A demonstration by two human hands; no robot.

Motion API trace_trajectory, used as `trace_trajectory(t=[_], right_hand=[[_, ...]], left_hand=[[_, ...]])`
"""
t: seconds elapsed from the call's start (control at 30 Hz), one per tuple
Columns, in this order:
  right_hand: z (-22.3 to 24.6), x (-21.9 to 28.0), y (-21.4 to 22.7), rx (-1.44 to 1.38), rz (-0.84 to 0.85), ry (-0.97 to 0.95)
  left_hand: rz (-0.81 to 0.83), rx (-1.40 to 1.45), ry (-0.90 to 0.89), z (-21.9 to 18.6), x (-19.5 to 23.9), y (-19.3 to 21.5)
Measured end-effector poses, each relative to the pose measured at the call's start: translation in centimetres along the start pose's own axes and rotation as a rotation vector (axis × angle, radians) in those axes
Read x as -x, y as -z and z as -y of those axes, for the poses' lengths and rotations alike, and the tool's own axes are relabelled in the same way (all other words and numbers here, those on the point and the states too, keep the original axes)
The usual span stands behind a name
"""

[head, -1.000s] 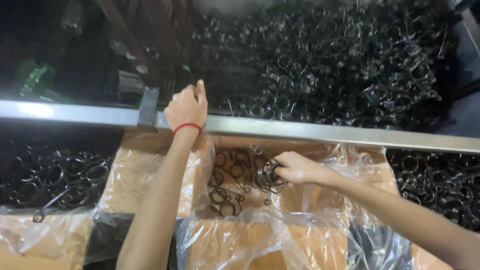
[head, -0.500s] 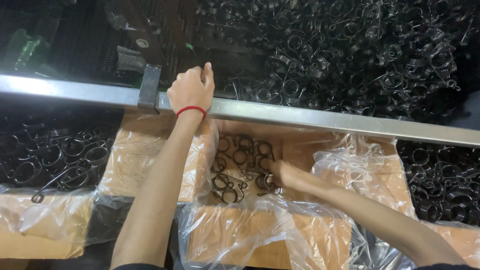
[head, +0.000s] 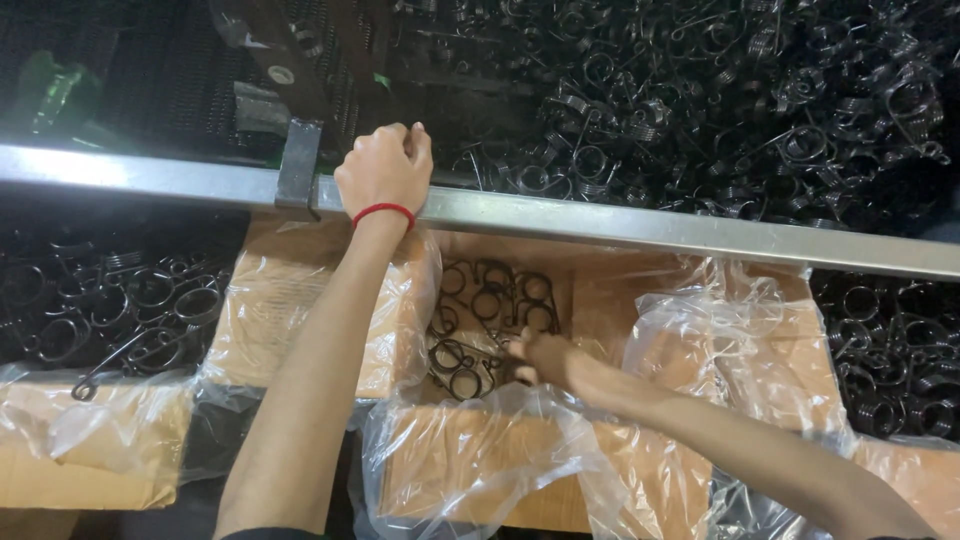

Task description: The person picks up metal brackets from a large bin and places them into cardboard boxes lined with plastic.

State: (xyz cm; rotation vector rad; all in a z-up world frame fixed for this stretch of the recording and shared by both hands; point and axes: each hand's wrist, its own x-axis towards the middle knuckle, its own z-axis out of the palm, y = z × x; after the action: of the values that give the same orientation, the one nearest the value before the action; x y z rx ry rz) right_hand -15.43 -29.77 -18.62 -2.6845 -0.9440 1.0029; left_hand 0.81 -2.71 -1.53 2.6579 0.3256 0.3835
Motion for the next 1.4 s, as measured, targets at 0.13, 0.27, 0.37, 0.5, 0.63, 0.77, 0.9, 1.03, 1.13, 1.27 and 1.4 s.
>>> trace_trajectory(t=[0.13, 0.27, 0.37, 0.5, 0.63, 0.77, 0.9, 1.03, 1.13, 1.27, 1.4], right_hand=[[5.5, 7.2, 5.8, -0.214, -0.056, -0.111], [10.1, 12.2, 10.0, -0.549, 0.027, 0.256], [9.4, 13.4, 9.6, -0.242, 0.173, 0.250], [6.8, 13.8, 14.2, -0.237, 0.381, -0.041], [3.7, 7.1, 13.8, 0.125, 0.249, -0.278], [-3.3, -1.2, 6.7, 0.470, 0.296, -0.339], [-2.4, 0.7, 7.0, 0.449, 0.210, -0.277], [6.7, 6.8, 12.7, -0.053, 0.381, -0.521], [7.0, 6.4, 13.3, -0.065, 0.364, -0.386], [4.5, 2.0, 12.7, 0.001, 0.235, -0.354], [3.3, -4.2, 12.6, 0.396, 0.403, -0.230]], left_hand=[[0.022, -0.015, 0.017, -0.5, 0.0, 0.8], [0.041, 0.030, -0.002, -0.8, 0.6, 1.5], [0.070, 0.048, -0.005, -0.9, 0.7, 2.0], [0.045, 0.044, -0.014, -0.8, 0.5, 1.5], [0.024, 0.023, -0.034, -0.6, 0.4, 1.1], [0.004, 0.036, -0.042, -0.4, 0.4, 0.9], [-0.012, 0.043, -0.053, -0.4, 0.3, 1.2], [-0.006, 0.062, -0.036, -0.6, 0.4, 1.3], [-0.004, 0.052, -0.036, -0.9, 0.3, 1.6], [0.023, 0.062, -0.018, -0.7, 0.4, 1.5], [0.026, 0.048, -0.021, -0.8, 0.4, 1.4]])
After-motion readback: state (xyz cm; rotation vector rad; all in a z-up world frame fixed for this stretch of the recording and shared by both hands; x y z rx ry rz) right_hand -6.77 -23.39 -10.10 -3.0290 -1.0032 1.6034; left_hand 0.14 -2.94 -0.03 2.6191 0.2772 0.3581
